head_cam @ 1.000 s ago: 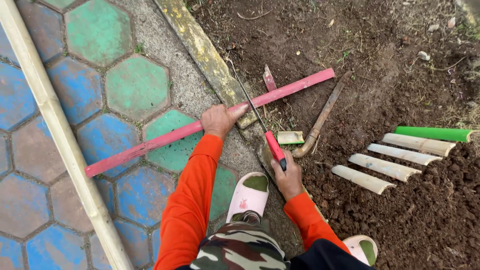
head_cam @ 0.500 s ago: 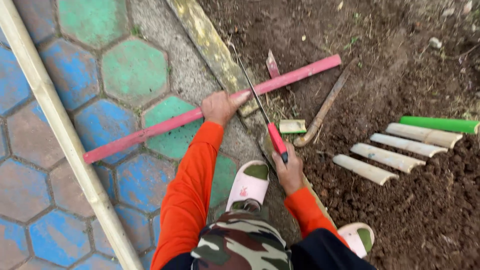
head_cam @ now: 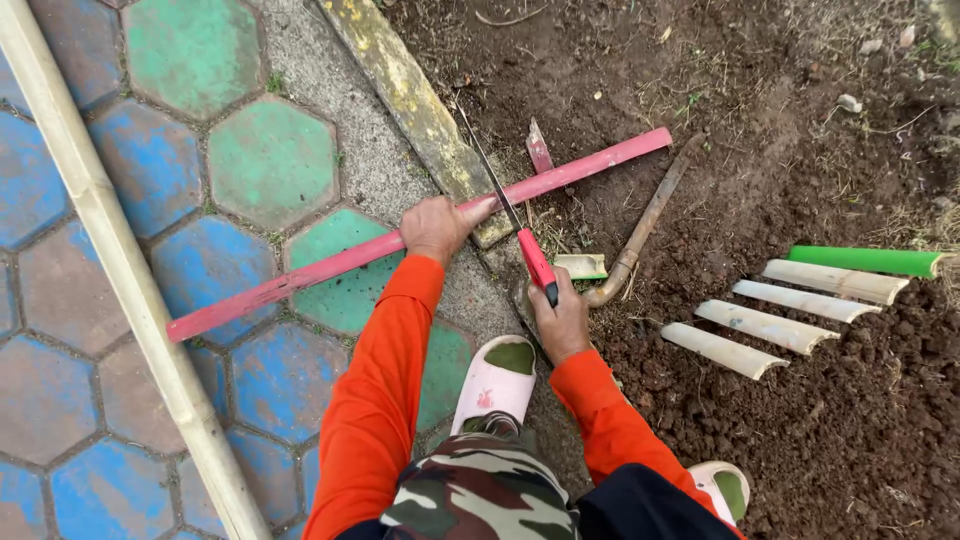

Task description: Sawing a piece of bamboo for garden edging.

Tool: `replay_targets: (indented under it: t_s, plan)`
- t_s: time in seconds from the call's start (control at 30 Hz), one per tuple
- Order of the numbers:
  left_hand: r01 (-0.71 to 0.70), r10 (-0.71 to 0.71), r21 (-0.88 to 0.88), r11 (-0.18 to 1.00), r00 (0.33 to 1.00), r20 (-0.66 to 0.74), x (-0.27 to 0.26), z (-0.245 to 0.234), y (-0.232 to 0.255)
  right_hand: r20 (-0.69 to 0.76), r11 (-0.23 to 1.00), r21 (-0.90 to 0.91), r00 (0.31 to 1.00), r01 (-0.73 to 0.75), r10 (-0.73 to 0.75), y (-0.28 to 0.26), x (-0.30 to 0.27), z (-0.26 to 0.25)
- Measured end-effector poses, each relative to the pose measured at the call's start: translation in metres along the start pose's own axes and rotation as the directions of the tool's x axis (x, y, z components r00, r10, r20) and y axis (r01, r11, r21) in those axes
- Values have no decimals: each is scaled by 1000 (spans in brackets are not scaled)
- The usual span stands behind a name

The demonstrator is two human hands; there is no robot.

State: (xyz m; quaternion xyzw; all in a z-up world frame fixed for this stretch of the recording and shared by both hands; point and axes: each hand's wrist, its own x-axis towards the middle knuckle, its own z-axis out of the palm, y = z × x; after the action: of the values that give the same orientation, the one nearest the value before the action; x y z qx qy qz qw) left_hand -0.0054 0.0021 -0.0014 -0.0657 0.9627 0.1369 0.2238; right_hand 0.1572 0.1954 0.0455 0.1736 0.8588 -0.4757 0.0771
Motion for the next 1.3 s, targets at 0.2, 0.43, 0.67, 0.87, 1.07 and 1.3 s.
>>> replay_targets:
  t_s: [0.2, 0.43, 0.67, 0.87, 1.07, 1.3]
  plan:
    - [-9, 9, 1, 1000, 1000, -20, -3, -5, 1, -48, 994, -47, 993, 102, -105, 30, -29, -10]
    - [-15, 14, -32, 999, 1000, -22, -2, -1, -2, 90, 990, -62, 987, -130, 136, -5, -1, -6]
    - [-37, 37, 31, 999, 999, -1, -5, 4, -3, -51, 993, -43, 993, 106, -108, 20, -18, -2]
    - [-57, 63, 58, 997, 992, -107, -4, 14, -6, -2, 999, -32, 1000, 31, -31, 6, -13, -3]
    - [-77, 84, 59, 995, 988, -132, -6, 24, -11, -20, 999, -50, 1000, 21, -22, 9, -11, 5]
    - [-121, 125, 32, 992, 971, -202, 1, 27, -12, -23, 989, 5, 988, 150, -150, 31, -14, 0]
